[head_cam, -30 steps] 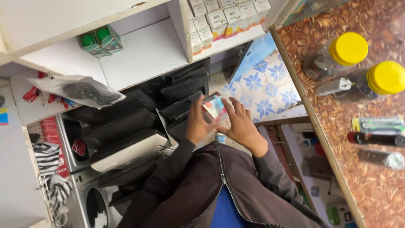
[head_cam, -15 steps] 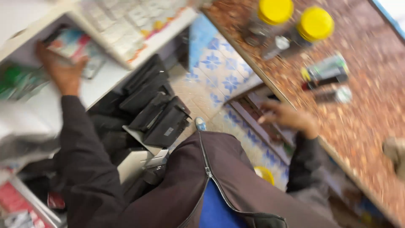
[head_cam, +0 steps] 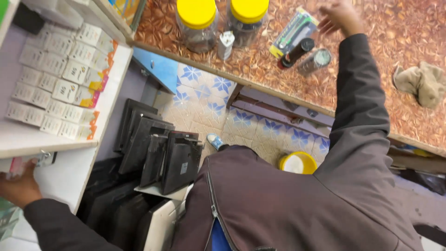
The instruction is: Wiping a counter surface with a cloth and organizing items like a remote and small boxes on shelves.
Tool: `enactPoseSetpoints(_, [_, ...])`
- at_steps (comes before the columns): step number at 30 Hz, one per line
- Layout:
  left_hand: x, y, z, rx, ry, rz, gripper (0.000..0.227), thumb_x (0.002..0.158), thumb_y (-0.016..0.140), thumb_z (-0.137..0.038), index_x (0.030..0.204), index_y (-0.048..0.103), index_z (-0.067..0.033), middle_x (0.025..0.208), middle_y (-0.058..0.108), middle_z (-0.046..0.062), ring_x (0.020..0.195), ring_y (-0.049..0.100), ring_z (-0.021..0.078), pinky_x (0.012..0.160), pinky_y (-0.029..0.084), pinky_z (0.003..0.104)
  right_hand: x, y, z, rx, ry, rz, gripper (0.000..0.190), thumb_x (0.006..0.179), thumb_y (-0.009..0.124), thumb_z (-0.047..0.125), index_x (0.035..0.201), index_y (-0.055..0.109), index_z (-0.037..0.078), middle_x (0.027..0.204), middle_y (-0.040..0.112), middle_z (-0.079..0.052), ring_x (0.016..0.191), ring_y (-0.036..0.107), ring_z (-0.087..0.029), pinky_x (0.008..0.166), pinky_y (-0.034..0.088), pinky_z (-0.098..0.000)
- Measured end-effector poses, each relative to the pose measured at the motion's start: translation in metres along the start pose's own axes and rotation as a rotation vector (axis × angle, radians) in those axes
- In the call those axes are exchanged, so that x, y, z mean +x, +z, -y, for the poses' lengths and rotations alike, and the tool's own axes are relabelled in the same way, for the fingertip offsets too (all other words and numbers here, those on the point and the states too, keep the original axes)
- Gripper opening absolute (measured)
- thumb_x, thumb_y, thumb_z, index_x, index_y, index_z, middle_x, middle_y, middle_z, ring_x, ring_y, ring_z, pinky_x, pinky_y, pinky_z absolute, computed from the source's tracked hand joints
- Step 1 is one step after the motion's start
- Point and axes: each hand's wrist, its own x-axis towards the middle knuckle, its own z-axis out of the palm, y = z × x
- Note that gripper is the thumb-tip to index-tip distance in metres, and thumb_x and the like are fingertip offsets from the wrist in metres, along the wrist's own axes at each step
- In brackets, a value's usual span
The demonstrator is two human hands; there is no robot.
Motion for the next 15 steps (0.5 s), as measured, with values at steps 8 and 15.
enactPoseSetpoints(8, [-0.085,0.034,-0.107,0.214,-0.102,-0.396,0.086,0.116,0.076,0.021,0.162,0.017,-0.0212,0.143,0.049,0.025,0.114,0.059,0.0408,0.093,0.053,0.055,0.063,0.057,0.022,-0.424,0.497,0.013,0.063,0.093,0.082,0.061,0.110,0.069,0.002,0.103,0.071,-0.016,0.082,0.068,-0.030,0.070,0.055,-0.0437])
enactPoseSetpoints(15, [-0.130,0.028,-0.177,0.255,-0.216,-0.453,0.049,0.112,0.060,0.006,0.151,0.035,-0.0118,0.122,0.062,0.027,0.099,0.064,0.0401,0.088,0.053,0.053,0.067,0.022,0.038,-0.117,0.341,-0.065,0.035,0.093,0.083,0.035,0.101,0.071,0.003,0.086,0.074,-0.019,0.063,0.075,-0.022,0.051,0.063,-0.0275])
